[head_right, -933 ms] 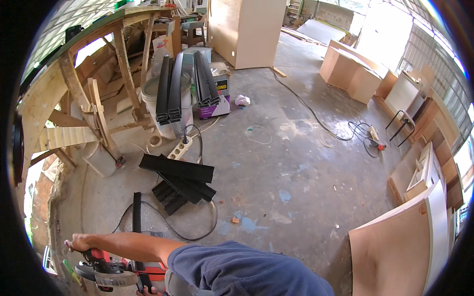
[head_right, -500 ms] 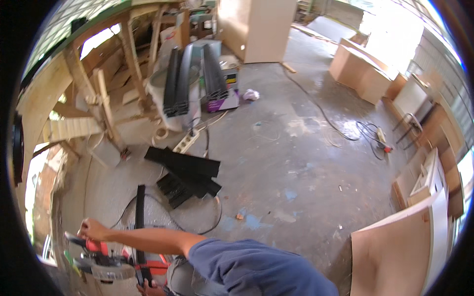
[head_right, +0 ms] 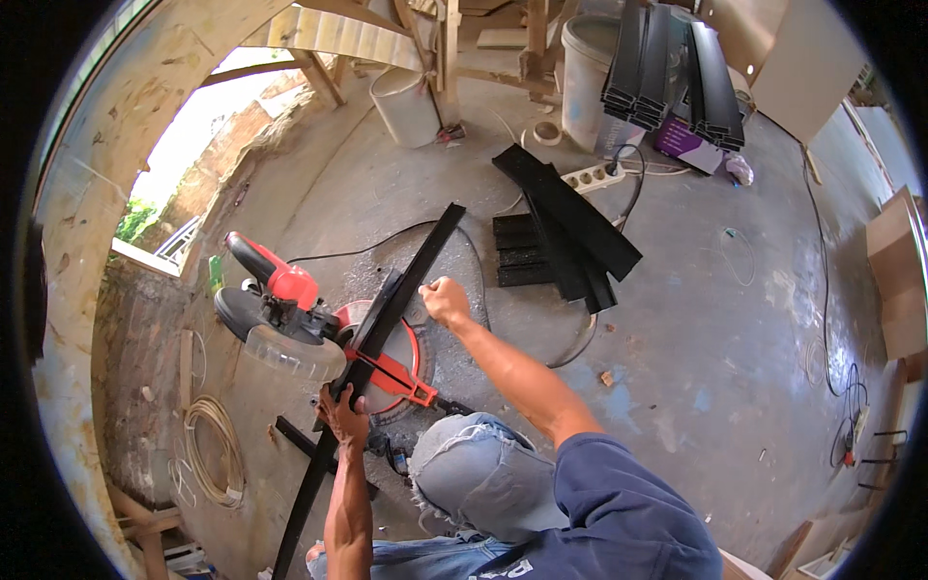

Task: The person measures a black frame segment using a tape measure, marks it with a pen, and cuts it using a power miter saw.

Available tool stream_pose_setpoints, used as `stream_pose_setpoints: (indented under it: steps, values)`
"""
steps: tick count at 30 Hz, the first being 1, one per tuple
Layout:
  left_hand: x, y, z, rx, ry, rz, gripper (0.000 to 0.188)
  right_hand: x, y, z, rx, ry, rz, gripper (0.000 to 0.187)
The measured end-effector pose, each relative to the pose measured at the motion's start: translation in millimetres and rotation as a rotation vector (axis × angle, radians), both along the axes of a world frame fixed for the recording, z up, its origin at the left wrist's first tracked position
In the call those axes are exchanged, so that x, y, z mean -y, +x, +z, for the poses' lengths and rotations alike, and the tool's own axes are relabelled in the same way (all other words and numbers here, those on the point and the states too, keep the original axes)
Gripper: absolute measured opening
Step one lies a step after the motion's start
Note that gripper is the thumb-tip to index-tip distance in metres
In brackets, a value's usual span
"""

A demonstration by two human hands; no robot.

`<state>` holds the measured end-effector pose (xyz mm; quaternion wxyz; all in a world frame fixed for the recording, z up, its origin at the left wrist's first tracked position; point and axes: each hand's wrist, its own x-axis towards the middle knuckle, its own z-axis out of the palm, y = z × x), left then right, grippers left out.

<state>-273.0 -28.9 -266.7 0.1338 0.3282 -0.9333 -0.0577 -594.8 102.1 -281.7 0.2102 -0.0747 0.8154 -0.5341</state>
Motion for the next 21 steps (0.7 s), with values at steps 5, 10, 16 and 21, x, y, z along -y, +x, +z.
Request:
stream_pose_setpoints:
  steps: [5,10,16,21]
  values:
    - [-9.8,15.0,13.1,0.024,0.011,-0.016,0.054,17.9,5.7,15.0,0.500,-0.034,0.000,0.050]
    - [-13.1,18.1,25.9,0.036,0.001,-0.030,0.063,38.6,22.0,13.1,0.602,-0.131,0.097,0.052]
    - [-22.4,15.4,35.8,0.021,0.025,0.011,0.070,41.7,24.9,-2.7,0.514,-0.416,0.056,0.022]
    - [-17.1,41.6,53.7,0.046,-0.022,-0.009,0.076,10.9,51.9,32.3,0.293,-0.328,0.073,0.027]
